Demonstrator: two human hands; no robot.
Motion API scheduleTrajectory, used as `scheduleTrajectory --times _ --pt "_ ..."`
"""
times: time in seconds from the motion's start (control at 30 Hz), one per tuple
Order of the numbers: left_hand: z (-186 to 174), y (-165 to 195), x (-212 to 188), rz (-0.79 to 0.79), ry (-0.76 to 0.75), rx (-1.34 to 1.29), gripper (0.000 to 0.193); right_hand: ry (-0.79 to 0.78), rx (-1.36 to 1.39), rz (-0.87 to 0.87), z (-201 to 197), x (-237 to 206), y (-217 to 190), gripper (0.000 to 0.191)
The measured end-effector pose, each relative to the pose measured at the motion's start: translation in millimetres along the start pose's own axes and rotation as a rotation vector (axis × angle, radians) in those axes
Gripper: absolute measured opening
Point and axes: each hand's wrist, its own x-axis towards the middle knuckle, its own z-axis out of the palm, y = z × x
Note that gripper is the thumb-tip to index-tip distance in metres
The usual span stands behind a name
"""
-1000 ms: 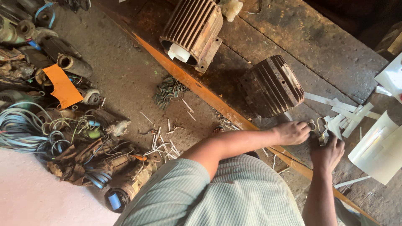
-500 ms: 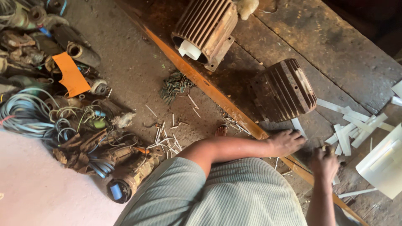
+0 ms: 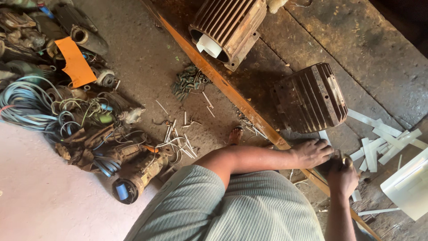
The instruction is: The person stands at a workbench with several electric motor housings and cuts white plastic strips with scissors, then inserts the strips into the slots of a motor stator, pressing each strip into place by hand. They work through the strips one at a time, fitting them around the motor housing on the bench.
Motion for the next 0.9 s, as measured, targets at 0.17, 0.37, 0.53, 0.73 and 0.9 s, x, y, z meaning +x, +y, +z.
scheduleTrajectory --times 0.17,0.37,0.53,0.73,0.9 --pt "-1.0 -2.6 -9.4 0.063 -0.026 0.091 0.042 -0.003 -0.089 -0.020 -1.8 -0.4 -6.4 0.044" --pt "-0.5 -3.9 -9.5 0.034 -0.055 0.058 0.043 -0.102 -0.046 -0.008 -2.2 -1.3 -9.5 0.044" --pt "7.3 0.7 2.9 -0.031 0.019 -0.019 0.035 0.046 -0.164 -0.142 -0.3 8.6 -2.0 0.028" --pt "9.9 11.3 9.7 -0.036 -0.078 -0.071 0.029 -0.080 0.077 0.037 -16.6 26.3 8.7 0.045" --pt "-21.8 4.8 -13.0 0.000 0.026 -0.186 0.050 0.007 0.031 -0.013 -20.1 19.9 2.2 0.057"
